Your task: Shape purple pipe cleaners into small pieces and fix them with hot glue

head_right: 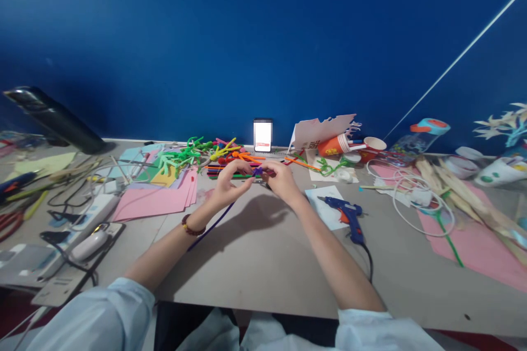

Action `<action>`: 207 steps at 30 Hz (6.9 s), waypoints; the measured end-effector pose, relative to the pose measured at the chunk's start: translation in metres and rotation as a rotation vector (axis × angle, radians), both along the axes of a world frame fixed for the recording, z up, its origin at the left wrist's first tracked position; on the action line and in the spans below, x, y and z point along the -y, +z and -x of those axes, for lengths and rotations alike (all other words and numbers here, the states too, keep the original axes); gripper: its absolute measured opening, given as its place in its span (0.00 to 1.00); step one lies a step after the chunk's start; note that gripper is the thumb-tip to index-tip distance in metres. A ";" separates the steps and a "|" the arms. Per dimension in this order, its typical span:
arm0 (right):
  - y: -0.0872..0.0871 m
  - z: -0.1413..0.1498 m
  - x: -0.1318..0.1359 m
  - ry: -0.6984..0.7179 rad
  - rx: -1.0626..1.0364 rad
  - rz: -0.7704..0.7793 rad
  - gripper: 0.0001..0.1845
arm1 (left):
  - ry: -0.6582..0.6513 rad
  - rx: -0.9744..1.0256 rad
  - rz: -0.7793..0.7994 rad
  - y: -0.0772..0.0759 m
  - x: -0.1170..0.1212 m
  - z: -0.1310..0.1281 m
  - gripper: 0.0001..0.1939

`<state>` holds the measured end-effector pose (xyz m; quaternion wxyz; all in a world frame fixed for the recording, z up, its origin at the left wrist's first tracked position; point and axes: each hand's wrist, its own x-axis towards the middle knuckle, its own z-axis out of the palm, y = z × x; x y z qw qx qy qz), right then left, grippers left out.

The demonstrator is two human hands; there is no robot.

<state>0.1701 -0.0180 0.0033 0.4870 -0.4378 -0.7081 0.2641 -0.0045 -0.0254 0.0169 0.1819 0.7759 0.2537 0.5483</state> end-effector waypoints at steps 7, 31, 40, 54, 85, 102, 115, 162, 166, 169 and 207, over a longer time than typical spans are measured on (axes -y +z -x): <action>0.000 0.002 0.002 -0.061 0.094 -0.134 0.07 | 0.127 -0.023 -0.127 -0.001 0.005 -0.002 0.04; 0.025 0.003 0.018 0.177 -0.148 0.057 0.11 | 0.208 -0.019 -0.118 -0.001 0.007 -0.002 0.03; 0.024 0.013 0.022 0.007 -0.076 -0.090 0.08 | 0.230 0.012 -0.075 0.000 0.008 -0.004 0.02; 0.027 0.019 0.028 -0.016 -0.026 -0.182 0.05 | 0.252 -0.032 -0.138 -0.001 0.009 -0.003 0.03; 0.032 0.000 0.020 0.108 -0.070 -0.047 0.07 | 0.132 -0.018 -0.110 0.002 0.006 -0.002 0.03; 0.032 0.007 0.025 0.041 0.034 -0.140 0.06 | 0.241 -0.024 -0.224 -0.009 0.002 -0.001 0.05; 0.033 0.002 0.022 0.058 0.149 -0.259 0.05 | 0.201 -0.025 -0.202 -0.006 -0.003 0.002 0.06; 0.014 0.015 0.021 -0.109 0.199 -0.459 0.07 | 0.340 -0.359 -0.478 -0.010 -0.001 0.009 0.10; 0.016 0.012 0.021 -0.083 0.176 -0.396 0.08 | 0.335 -0.245 -0.398 -0.007 -0.002 0.007 0.07; 0.020 0.011 0.023 -0.078 0.176 -0.384 0.08 | 0.315 -0.159 -0.250 -0.002 -0.001 0.007 0.07; 0.024 -0.003 0.016 0.000 0.277 -0.399 0.06 | 0.188 -0.143 -0.043 -0.009 -0.011 0.007 0.05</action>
